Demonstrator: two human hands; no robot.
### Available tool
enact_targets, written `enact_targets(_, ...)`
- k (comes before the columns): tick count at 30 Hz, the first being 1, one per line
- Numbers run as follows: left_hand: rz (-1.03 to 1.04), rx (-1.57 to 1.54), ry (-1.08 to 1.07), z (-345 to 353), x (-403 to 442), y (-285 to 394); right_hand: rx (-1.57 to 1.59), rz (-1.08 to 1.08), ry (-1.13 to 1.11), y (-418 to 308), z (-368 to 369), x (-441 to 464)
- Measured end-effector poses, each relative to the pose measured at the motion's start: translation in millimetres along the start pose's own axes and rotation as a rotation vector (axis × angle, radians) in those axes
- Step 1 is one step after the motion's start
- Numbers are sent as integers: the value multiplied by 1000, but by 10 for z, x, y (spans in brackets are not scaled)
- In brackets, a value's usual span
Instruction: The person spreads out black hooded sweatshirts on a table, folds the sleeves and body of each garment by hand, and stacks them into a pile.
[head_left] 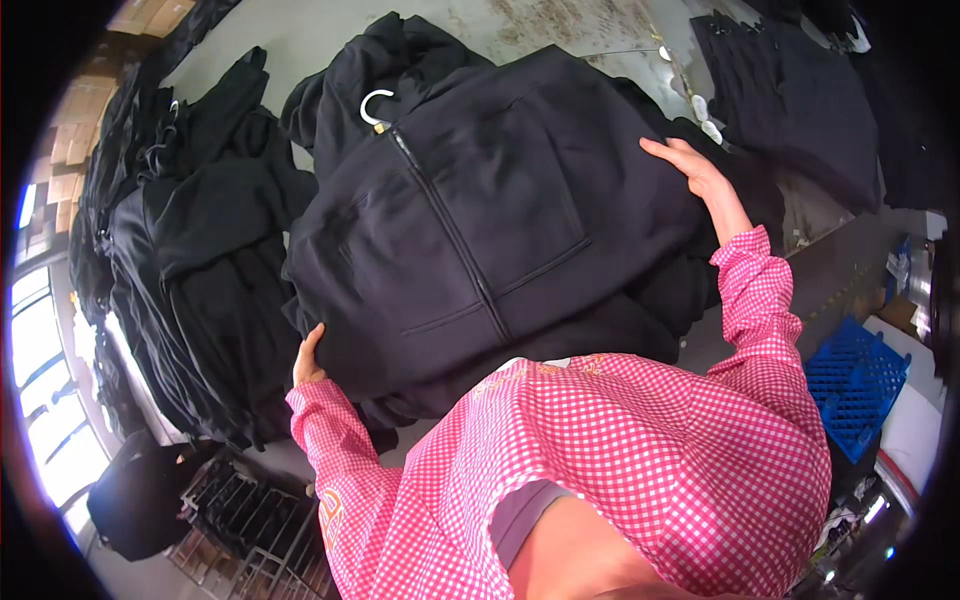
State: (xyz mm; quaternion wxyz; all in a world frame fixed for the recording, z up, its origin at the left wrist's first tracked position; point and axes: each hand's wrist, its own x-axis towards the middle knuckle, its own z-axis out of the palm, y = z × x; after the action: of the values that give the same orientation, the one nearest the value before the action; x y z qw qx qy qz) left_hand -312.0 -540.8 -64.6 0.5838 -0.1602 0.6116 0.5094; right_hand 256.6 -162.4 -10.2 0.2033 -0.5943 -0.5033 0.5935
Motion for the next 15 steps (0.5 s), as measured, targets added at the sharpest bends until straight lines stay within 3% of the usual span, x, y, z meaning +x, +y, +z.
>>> enact_targets(3, -65, 22, -51, 160, -7, 146, 136, 1, -75, -126, 171, 57)
enact_targets(7, 1, 66, 71, 366, 1, 145, 319, 67, -212, -243, 129, 159)
enact_targets(11, 257, -244, -149, 319, 7, 244, 506, 124, -337, -364, 22, 258)
enact_targets(13, 309, -238, -234, 418, -106, 449, 614, 124, -443, -649, 96, 198)
enact_targets(14, 346, -233, -315, 483, -201, 570, 619, 110, -448, -771, 186, 181)
enact_targets(15, 374, -217, -408, 578, -232, 713, 459, -163, -269, -889, 278, 116)
